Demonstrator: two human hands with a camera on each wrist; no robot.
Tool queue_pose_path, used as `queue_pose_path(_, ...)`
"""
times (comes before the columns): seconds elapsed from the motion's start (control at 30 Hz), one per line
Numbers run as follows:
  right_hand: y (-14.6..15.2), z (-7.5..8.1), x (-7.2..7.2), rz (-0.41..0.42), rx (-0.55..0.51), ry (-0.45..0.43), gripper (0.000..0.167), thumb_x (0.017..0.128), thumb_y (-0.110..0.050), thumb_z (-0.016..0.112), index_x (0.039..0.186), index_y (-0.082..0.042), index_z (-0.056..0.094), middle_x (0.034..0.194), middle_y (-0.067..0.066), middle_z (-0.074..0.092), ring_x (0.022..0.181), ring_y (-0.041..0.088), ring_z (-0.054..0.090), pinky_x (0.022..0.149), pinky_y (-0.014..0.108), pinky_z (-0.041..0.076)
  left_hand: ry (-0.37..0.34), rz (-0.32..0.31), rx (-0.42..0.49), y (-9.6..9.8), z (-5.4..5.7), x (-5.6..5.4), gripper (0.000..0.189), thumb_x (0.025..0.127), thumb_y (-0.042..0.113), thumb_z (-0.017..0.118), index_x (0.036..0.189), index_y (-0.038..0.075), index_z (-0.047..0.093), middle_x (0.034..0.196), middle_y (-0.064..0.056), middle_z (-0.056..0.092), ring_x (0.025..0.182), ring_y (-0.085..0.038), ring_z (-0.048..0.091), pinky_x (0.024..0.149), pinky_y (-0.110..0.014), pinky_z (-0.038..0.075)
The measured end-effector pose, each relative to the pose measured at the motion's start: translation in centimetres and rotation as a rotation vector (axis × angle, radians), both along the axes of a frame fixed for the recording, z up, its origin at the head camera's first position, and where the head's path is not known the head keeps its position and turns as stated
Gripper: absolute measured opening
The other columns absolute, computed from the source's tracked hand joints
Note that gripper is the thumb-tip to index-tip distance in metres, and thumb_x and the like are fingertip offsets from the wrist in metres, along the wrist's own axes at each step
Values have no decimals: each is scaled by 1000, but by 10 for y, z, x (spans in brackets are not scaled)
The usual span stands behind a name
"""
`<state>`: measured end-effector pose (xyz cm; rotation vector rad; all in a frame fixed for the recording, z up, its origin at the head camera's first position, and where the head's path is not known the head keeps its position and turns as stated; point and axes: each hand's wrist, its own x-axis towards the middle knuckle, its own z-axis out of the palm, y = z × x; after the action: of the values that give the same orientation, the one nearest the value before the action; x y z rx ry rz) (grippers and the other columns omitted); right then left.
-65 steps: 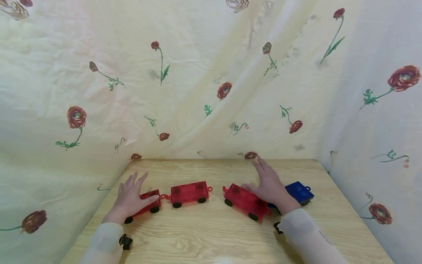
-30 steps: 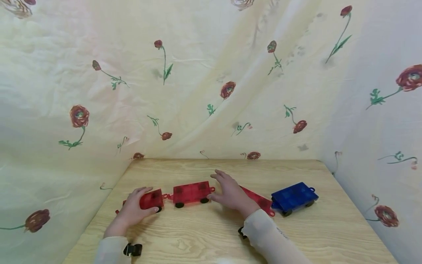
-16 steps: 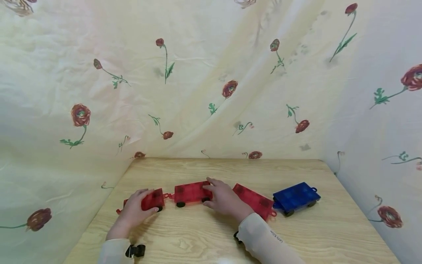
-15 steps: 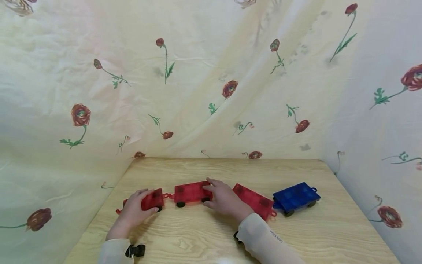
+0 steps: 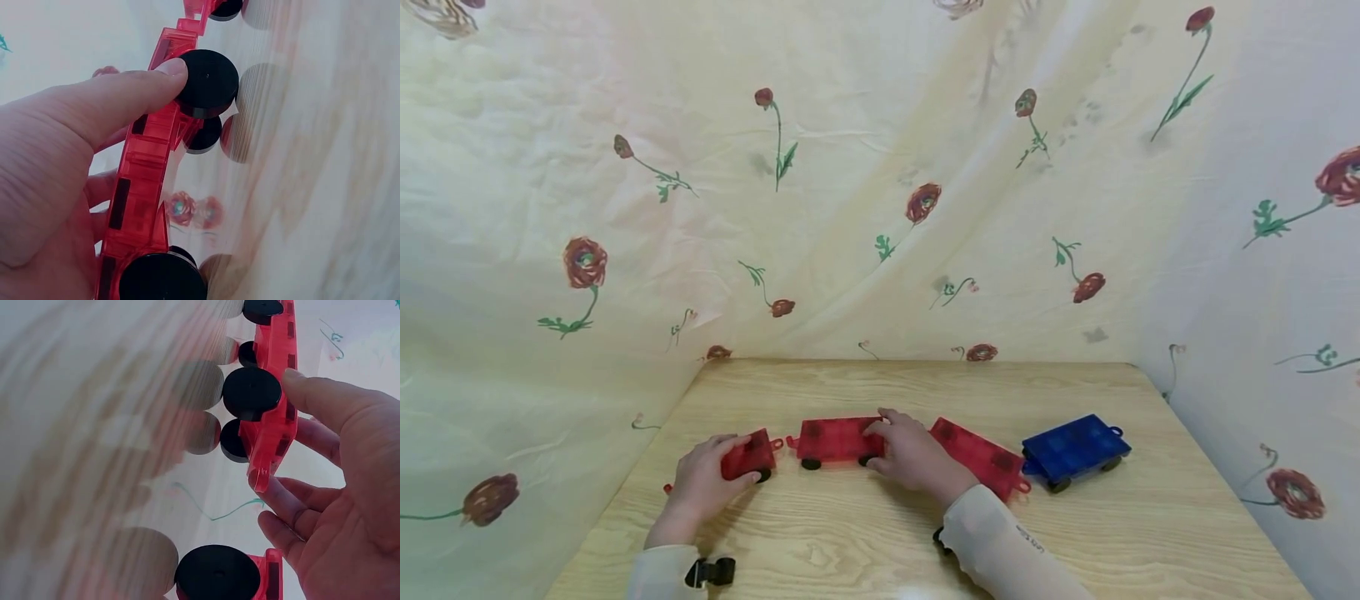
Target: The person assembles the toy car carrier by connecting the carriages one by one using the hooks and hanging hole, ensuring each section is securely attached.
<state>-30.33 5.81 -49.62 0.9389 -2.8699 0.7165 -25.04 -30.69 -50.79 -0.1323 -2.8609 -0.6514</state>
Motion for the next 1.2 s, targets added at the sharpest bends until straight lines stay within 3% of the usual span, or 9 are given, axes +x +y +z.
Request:
queue_pose_path(0.1,0,0,0,2,-8,9,39,94,-30,81,130,-19,71,151,15,54,138,38,52,112,53,44,20,2,1,-1,0,1,66,85,37,88,143,16,66,142,-18,61,128,-48,54,106,-73,31)
queue_pose_path(0.3,1,1,1,4,1,20,38,94,-32,82,129,-21,71,127,0,61,111,21,59,97,41,52,37,-9,7,-3,0,3,64,85,34,89,142,16,66,139,-17,63,125,-47,56,104,-72,32)
queue_pose_path(0.53,1,0,1,-4,-5,-6,44,94,-33,82,135,-21,71,134,4,58,119,26,58,100,43,53,40,-5,60,-4,-3,2,64,84,34,90,140,14,68,137,-16,63,124,-44,56,106,-71,32)
queue_pose_path(0.87,0,-3,1,6,-28,-41,45,94,-34,82,135,-20,70,135,4,57,119,24,57,96,39,54,5,38,139,-5,-3,2,65,87,47,85,141,18,66,141,-14,59,127,-42,52,97,-67,48)
queue_pose_path(1.03,1,-3,1,7,-33,-40,45,94,-34,82,136,-21,70,135,4,57,118,23,57,95,37,55,34,25,171,-2,-2,-1,65,87,49,85,141,19,66,141,-13,58,126,-40,53,95,-64,52)
queue_pose_path(1.2,1,-1,1,6,-37,-49,45,94,-34,82,136,-21,70,135,4,56,118,23,57,94,37,55,48,-13,177,4,-4,-4,61,85,42,89,138,20,68,139,-11,60,127,-39,54,99,-63,50)
